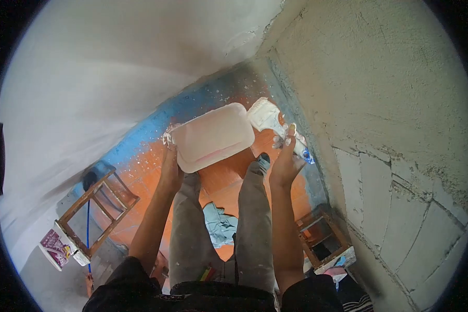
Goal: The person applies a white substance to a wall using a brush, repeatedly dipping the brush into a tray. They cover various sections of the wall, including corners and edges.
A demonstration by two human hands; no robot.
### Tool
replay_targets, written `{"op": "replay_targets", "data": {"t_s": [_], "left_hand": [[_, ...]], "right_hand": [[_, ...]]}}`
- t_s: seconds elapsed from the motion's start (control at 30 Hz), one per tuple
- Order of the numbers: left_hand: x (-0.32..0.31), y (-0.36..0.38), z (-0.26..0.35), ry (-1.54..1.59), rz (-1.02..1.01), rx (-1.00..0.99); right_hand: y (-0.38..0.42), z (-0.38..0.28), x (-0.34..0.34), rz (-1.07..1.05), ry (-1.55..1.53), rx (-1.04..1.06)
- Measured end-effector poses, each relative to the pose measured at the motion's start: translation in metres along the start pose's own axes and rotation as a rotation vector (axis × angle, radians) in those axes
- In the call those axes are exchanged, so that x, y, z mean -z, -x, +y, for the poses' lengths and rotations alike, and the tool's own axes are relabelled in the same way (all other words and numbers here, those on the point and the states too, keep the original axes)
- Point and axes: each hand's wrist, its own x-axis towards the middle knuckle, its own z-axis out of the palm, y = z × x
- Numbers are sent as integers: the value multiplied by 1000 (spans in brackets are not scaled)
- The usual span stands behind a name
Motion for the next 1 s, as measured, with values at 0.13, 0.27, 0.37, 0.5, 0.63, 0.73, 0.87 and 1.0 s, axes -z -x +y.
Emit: {"op": "replay_targets", "data": {"t_s": [0.13,0.27,0.37,0.5,0.63,0.73,0.87,1.0], "left_hand": [[19,1,-10,54,18,74],[36,0,-13,53,73,52],[52,-1,-7,37,91,70],[78,-2,10,2,107,84],[98,0,24,-35,96,70],[115,1,29,-45,68,24],[128,3,30,-31,82,-3],[123,9,41,-68,38,-35]], "right_hand": [[-19,17,-6,-43,-36,-5],[-26,40,-18,-161,-80,-40],[-30,65,-33,-304,-76,-66],[-47,91,-89,-368,-117,-206],[-78,113,-159,-329,-94,-184],[-103,117,-207,-241,-155,-147],[-118,92,-234,-170,-100,-85],[-98,42,-216,-213,-326,-4]]}}
